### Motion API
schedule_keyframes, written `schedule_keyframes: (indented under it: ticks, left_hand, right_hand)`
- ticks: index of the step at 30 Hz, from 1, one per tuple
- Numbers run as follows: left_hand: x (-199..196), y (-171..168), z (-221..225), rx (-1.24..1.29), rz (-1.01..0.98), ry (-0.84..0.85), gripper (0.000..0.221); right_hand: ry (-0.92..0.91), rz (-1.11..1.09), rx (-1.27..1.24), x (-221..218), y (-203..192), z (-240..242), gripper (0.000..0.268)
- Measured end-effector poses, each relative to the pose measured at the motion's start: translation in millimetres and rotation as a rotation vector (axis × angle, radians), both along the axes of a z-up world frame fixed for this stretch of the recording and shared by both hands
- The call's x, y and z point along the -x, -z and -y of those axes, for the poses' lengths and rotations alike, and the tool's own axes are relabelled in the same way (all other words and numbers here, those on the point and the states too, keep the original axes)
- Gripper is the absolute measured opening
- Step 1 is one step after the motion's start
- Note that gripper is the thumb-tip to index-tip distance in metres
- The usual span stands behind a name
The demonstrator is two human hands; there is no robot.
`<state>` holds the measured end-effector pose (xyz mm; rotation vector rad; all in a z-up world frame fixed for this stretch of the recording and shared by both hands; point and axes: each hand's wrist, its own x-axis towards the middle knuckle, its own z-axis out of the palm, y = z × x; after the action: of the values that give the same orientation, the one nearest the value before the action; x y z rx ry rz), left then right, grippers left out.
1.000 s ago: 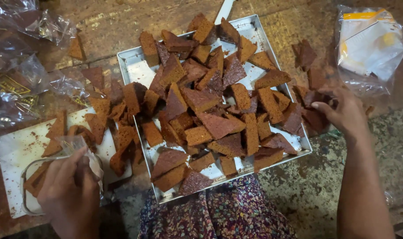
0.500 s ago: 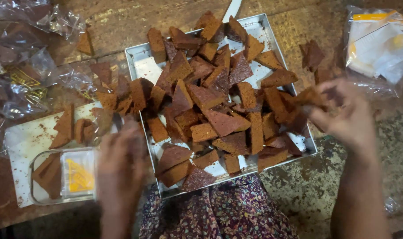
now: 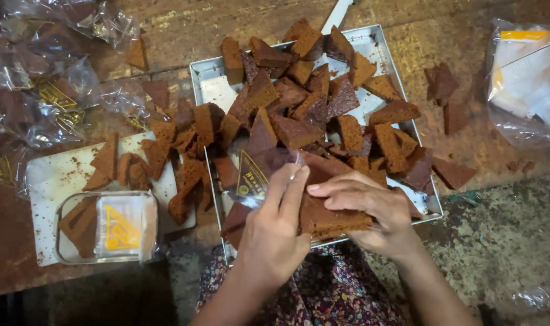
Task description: The person repeatedly picks triangular cake pieces from a metal tray and places them into small clear plastic bags. The person then sets the filled bags aside on the table. The process continues throughout the clip.
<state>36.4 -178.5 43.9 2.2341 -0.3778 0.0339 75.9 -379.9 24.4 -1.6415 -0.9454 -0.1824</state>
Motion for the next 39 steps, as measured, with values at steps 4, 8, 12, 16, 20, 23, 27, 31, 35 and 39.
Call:
schedule_keyframes:
  ticks: [4, 8, 12, 16, 20, 23, 27, 31, 35, 39]
  left_hand:
    - [-1.6, 17.6, -1.4, -0.088, 0.031, -0.025, 0.091]
    - [-1.4, 14.6, -2.7, -0.045, 0.005, -0.026, 0.086]
    - [-2.3, 7.2, 4.7, -0.053, -0.025, -0.008, 0.084]
    - [-2.7, 17.4, 6.1, -0.055, 0.137, 0.007, 0.061]
    - [-1.6, 35.7, 1.2, -0.127, 0.197, -0.028, 0.058]
    - [-1.1, 35.8, 6.6, -0.111, 0.214, -0.015, 0.059]
    - [-1.4, 16.8, 10.6, -0.098, 0.203, -0.016, 0.06]
    - [2.0, 6.2, 11.4, -0.044, 0.208, 0.005, 0.075]
    - [0.5, 7.3, 19.5, -0.237, 0.56, -0.005, 0.048]
    - [10.5, -2.5, 20.2, -0.27, 0.551, 0.121, 0.031]
  right_hand:
    - [-0.028, -0.119, -0.165, 3.1, -2.7, -5.3, 0.023]
    - [-0.026, -0.159, -0.016, 2.6, -0.9, 0.7, 0.039]
    - [0.141, 0.139, 0.175, -3.5, 30.9, -3.5, 0.027]
    - [0.254, -0.026, 0.351, 3.6, 7.4, 2.3, 0.036]
    - [0.223, -0.622, 0.246, 10.4, -32.7, 4.6, 0.054]
    - [0.387, -0.448, 0.233, 14.2, -14.5, 0.6, 0.032]
    - [0.536, 0.075, 0.361, 17.4, 3.0, -14.3, 0.027]
    - [0.418, 0.38, 0.38, 23.3, 3.7, -34.1, 0.013]
    - [0.416, 0.357, 0.415, 24.5, 15.8, -36.4, 0.011]
    - [0.352, 0.137, 0.694, 25.9, 39.1, -47.0, 0.071]
